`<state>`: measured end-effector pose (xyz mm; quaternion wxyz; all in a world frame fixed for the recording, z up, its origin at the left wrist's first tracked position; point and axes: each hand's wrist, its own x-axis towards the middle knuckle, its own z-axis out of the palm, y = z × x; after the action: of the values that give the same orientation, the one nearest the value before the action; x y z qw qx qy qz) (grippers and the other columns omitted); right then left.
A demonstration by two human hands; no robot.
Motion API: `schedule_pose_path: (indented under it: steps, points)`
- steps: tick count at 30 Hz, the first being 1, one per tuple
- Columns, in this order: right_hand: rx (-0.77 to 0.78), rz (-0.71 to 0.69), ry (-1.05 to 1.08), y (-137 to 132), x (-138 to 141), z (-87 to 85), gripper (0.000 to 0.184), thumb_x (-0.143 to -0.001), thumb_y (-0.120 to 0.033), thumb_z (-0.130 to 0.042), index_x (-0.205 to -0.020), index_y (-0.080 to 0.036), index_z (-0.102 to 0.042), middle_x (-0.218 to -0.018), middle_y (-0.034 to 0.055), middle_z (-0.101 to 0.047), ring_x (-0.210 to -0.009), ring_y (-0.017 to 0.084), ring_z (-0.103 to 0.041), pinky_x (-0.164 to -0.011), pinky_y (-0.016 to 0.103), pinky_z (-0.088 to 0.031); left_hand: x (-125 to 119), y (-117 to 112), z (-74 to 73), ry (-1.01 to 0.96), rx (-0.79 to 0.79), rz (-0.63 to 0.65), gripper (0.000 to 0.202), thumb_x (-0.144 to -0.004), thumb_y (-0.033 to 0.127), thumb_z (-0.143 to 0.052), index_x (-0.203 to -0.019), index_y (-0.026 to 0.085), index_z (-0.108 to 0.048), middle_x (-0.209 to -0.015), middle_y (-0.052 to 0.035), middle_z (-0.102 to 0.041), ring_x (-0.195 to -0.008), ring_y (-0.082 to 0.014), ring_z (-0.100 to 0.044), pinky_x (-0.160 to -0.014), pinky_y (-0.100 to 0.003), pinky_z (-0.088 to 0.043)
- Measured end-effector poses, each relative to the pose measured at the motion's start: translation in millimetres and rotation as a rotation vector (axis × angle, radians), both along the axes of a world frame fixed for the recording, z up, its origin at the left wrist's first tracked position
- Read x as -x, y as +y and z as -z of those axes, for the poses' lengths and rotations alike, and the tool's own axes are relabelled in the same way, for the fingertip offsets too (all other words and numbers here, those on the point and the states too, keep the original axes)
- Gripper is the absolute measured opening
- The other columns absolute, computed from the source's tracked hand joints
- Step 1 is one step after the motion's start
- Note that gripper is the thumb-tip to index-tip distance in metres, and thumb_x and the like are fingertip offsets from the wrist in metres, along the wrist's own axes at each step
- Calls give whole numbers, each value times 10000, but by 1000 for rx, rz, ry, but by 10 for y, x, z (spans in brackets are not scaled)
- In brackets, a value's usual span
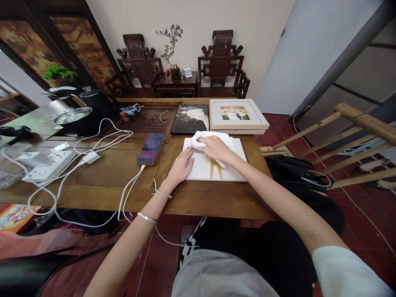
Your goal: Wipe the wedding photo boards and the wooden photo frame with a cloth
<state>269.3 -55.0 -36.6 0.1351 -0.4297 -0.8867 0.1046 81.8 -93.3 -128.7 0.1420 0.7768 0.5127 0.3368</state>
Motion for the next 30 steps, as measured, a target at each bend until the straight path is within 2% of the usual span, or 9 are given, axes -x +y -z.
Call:
schedule_pose_path:
  steps: [5,9,12,17,19,22,25,27,30]
  points:
    - [22,-74,13,243,426,-80,342,-848,-127,-435,-1078,-154,-687,-1119,106,-710,-953,233,-606,-768,274,-389,8,-10,-19,3,-6,-7,446,-923,275,-455,-1327,138,-586,-1443,-130,-549,-1379,-285,-472,-1181,-476,-339]
    - [77,-11,-23,344,457,-172,320,-812,-106,-432,-998,-145,-689,-1013,117,-716,-887,241,-604,-713,281,-376,16,-10,-11,5,-1,-6,445,-926,286,-454,-1321,134,-588,-1459,-138,-530,-1392,-285,-454,-1187,-484,-325]
    - [123,30,-4,387,161,-232,321,-756,-64,-423,-928,-141,-683,-973,112,-716,-841,229,-597,-681,278,-374,14,-13,-5,4,5,-7,443,-928,279,-454,-1330,148,-584,-1471,-123,-520,-1407,-273,-435,-1192,-495,-312]
    - [86,90,71,333,-667,-178,319,-668,-66,-422,-843,-155,-674,-943,95,-718,-801,236,-583,-694,301,-399,-4,-20,-3,2,3,-4,443,-931,266,-442,-1333,145,-583,-1465,-118,-526,-1411,-256,-430,-1195,-491,-312]
    - [60,138,55,209,-942,-94,337,-671,-73,-408,-853,-159,-678,-924,97,-717,-813,252,-587,-737,323,-407,-11,-20,-2,1,-1,-8,441,-931,263,-438,-1325,133,-587,-1462,-128,-526,-1411,-259,-431,-1193,-490,-316]
    - [37,110,70,-155,-1179,37,390,-686,-71,-387,-924,-175,-678,-935,86,-712,-846,255,-608,-771,322,-416,-17,-22,-3,-1,-6,-13,439,-930,264,-438,-1315,117,-590,-1461,-142,-525,-1412,-263,-429,-1194,-486,-316]
    - [41,39,7,-666,-1256,97,435,-651,-51,-391,-959,-191,-665,-820,67,-676,-799,255,-611,-758,321,-434,-18,-26,-5,-5,-7,-11,436,-929,267,-444,-1304,105,-596,-1457,-155,-527,-1410,-268,-431,-1197,-476,-315]
    - [36,-35,-32,-985,-1283,92,427,-643,-31,-376,-915,-214,-650,-767,54,-643,-790,259,-610,-814,345,-447,-17,-27,-6,-5,-6,-13,434,-928,265,-443,-1302,108,-597,-1455,-154,-530,-1408,-270,-433,-1198,-476,-313]
    - [44,-133,-59,-1274,-1342,65,414,-649,-16,-364,-873,-241,-629,-713,35,-601,-760,254,-605,-893,376,-442,-18,-25,-6,-6,-3,-16,431,-925,261,-443,-1305,125,-595,-1455,-141,-534,-1408,-267,-434,-1202,-477,-306]
